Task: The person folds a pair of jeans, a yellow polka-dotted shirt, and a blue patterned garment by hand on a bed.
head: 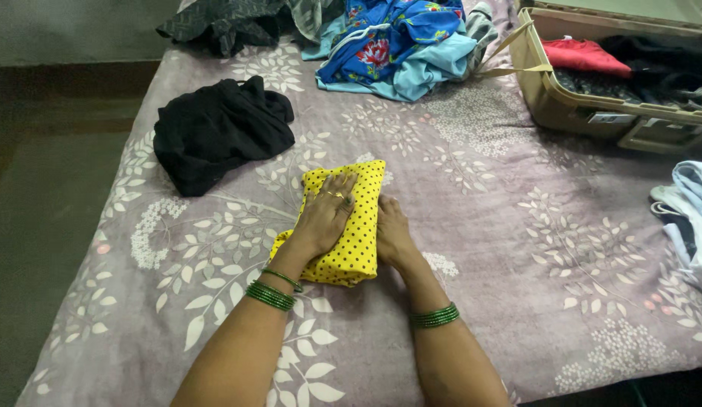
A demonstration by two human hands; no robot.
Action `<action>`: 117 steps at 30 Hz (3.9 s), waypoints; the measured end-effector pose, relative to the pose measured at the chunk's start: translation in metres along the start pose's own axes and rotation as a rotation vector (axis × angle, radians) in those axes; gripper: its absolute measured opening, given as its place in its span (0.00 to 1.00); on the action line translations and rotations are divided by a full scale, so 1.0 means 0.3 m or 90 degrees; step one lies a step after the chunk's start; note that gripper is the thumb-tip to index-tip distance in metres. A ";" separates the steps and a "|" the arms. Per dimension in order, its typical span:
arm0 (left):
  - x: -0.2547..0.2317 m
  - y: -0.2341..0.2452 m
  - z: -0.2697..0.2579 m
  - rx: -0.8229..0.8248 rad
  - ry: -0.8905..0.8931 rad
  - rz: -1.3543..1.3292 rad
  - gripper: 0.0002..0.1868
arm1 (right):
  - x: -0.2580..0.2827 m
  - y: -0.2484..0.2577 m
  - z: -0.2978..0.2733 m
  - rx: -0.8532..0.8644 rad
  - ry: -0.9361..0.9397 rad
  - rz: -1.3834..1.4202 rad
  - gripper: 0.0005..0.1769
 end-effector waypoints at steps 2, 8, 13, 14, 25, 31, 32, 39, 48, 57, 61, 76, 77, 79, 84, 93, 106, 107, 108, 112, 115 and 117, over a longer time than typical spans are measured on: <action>-0.012 0.021 -0.007 -0.015 0.006 -0.040 0.37 | 0.017 -0.020 0.019 0.035 -0.029 0.018 0.37; -0.131 0.024 -0.002 -0.058 -0.121 -0.592 0.38 | 0.104 0.023 0.003 -0.024 0.011 0.576 0.35; -0.199 -0.005 -0.094 0.065 -0.072 -1.107 0.40 | 0.286 0.194 -0.041 -0.129 0.043 0.584 0.37; -0.209 -0.013 -0.118 0.099 -0.038 -1.196 0.40 | 0.324 0.224 -0.049 -0.160 0.049 0.419 0.36; -0.213 0.000 -0.166 0.076 0.038 -1.149 0.35 | 0.347 0.296 -0.069 -0.154 0.029 0.158 0.29; -0.200 0.005 -0.172 0.082 0.047 -1.142 0.35 | 0.223 0.293 -0.050 -0.176 -0.206 0.533 0.52; -0.199 0.006 -0.174 0.084 0.048 -1.139 0.35 | 0.217 0.269 -0.044 -0.132 -0.203 0.716 0.54; -0.188 0.004 -0.180 0.086 0.069 -1.126 0.35 | 0.217 0.132 -0.078 0.293 -0.239 1.318 0.38; -0.126 -0.002 -0.166 0.085 0.113 -1.114 0.34 | 0.193 0.127 -0.089 0.298 -0.213 1.286 0.35; -0.096 -0.012 -0.153 0.095 0.148 -1.098 0.34 | 0.203 0.192 -0.129 0.267 -0.170 1.248 0.35; -0.106 -0.041 -0.151 0.116 0.166 -1.093 0.34 | 0.175 0.250 -0.184 0.235 -0.196 1.266 0.35; -0.382 -0.160 -0.106 0.287 0.154 -1.106 0.35 | -0.057 0.473 -0.440 0.094 -0.258 1.358 0.35; -0.422 -0.172 -0.113 0.293 0.136 -1.115 0.32 | -0.082 0.493 -0.462 0.078 -0.248 1.340 0.35; -0.489 -0.206 -0.120 0.298 0.117 -1.123 0.30 | -0.137 0.531 -0.500 0.063 -0.236 1.321 0.35; -0.610 -0.355 -0.105 0.280 0.169 -1.095 0.35 | -0.322 0.620 -0.592 0.055 -0.318 1.289 0.34; -0.796 -0.618 0.048 0.284 0.187 -1.239 0.40 | -0.570 0.837 -0.638 -0.007 -0.322 1.211 0.34; -0.905 -0.898 0.195 0.359 0.081 -1.163 0.41 | -1.025 1.132 -0.490 -0.045 -0.368 0.894 0.34; -0.894 -0.903 0.186 0.387 0.104 -1.139 0.41 | -1.070 1.142 -0.481 -0.045 -0.393 0.871 0.34; -0.885 -0.904 0.189 0.416 0.126 -1.115 0.42 | -1.113 1.152 -0.471 -0.045 -0.417 0.848 0.33; -0.850 -0.900 0.210 0.427 0.145 -1.148 0.44 | -1.248 1.197 -0.415 -0.077 -0.400 0.797 0.34; -0.826 -0.899 0.235 0.420 0.117 -1.181 0.44 | -1.311 1.213 -0.364 -0.078 -0.364 0.792 0.35; -0.814 -0.899 0.244 0.410 0.126 -1.205 0.44 | -1.349 1.203 -0.339 -0.067 -0.403 0.801 0.34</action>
Point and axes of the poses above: each hand's wrist, its own z-axis towards the middle knuckle, its own y-axis out of the back of the hand, x = y × z, the point moved 4 cm from there along z, towards the middle knuckle
